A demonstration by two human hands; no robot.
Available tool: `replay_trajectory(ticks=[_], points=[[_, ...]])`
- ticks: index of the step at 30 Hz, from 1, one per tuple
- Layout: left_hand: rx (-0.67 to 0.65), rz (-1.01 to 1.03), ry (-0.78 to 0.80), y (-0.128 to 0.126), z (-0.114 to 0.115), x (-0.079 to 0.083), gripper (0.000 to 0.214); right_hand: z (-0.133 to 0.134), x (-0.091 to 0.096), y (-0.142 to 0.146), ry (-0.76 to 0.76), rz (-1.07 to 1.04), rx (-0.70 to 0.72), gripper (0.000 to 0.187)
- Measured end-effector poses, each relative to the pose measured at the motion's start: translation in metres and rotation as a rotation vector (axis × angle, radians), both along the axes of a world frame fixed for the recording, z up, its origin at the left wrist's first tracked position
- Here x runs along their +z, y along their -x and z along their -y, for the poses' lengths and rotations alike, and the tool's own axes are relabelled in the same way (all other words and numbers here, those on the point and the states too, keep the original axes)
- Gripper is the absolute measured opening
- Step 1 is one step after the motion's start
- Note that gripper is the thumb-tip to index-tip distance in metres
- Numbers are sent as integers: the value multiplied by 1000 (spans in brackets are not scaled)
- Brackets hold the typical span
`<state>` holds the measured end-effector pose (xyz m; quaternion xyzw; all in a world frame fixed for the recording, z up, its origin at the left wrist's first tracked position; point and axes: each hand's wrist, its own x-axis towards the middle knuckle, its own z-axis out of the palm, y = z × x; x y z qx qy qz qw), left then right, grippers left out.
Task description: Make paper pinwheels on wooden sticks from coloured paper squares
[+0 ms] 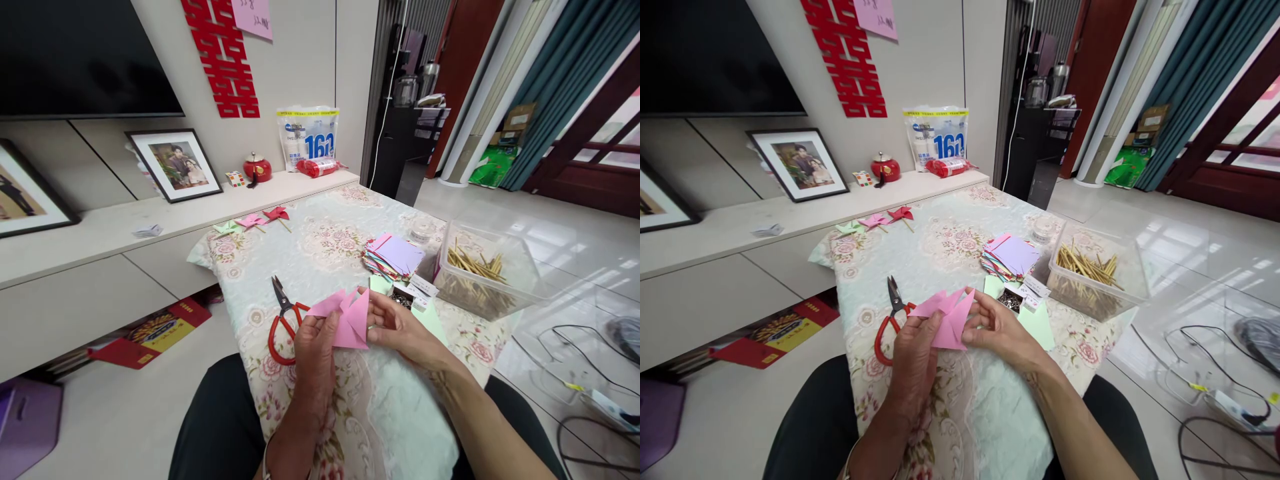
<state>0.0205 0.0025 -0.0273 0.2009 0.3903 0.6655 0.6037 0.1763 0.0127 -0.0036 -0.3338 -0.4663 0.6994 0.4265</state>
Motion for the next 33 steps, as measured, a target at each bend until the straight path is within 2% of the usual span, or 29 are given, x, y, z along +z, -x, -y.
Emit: replay_trajectory(ticks=[3, 5, 9, 13, 15, 17, 19, 23, 26, 30, 33], points=[[-44, -86, -28, 0, 2, -3, 31, 0, 4, -4, 66, -44, -139, 69], [-79, -152, -34, 0, 4, -3, 30, -1, 5, -3, 44, -11, -225, 70], [-135, -206, -39, 0, 6, -2, 31, -1, 0, -4, -163, 208, -292, 87], [-192, -249, -57, 1, 6, -4, 30, 0, -2, -8, -415, 487, -232, 81], [-236, -283, -77, 2, 5, -5, 30, 0, -2, -11, -468, 591, -237, 77], [-256, -288, -71, 3, 5, -5, 30, 0, -1, -11, -445, 635, -242, 74], [-252, -211, -37, 2, 5, -3, 30, 0, -1, -11, -359, 585, -221, 74], [-247, 19, -17, 1, 5, 3, 26, 0, 1, -4, -149, 268, -201, 71], [-225, 90, -46, 1, 5, 5, 25, -1, 2, 2, -45, 108, -219, 64], [-300, 89, -75, 1, 5, 7, 31, -2, 1, 7, -20, 49, -268, 60], [-344, 50, -78, 0, 6, 5, 39, -1, -2, 10, -46, 42, -255, 58]])
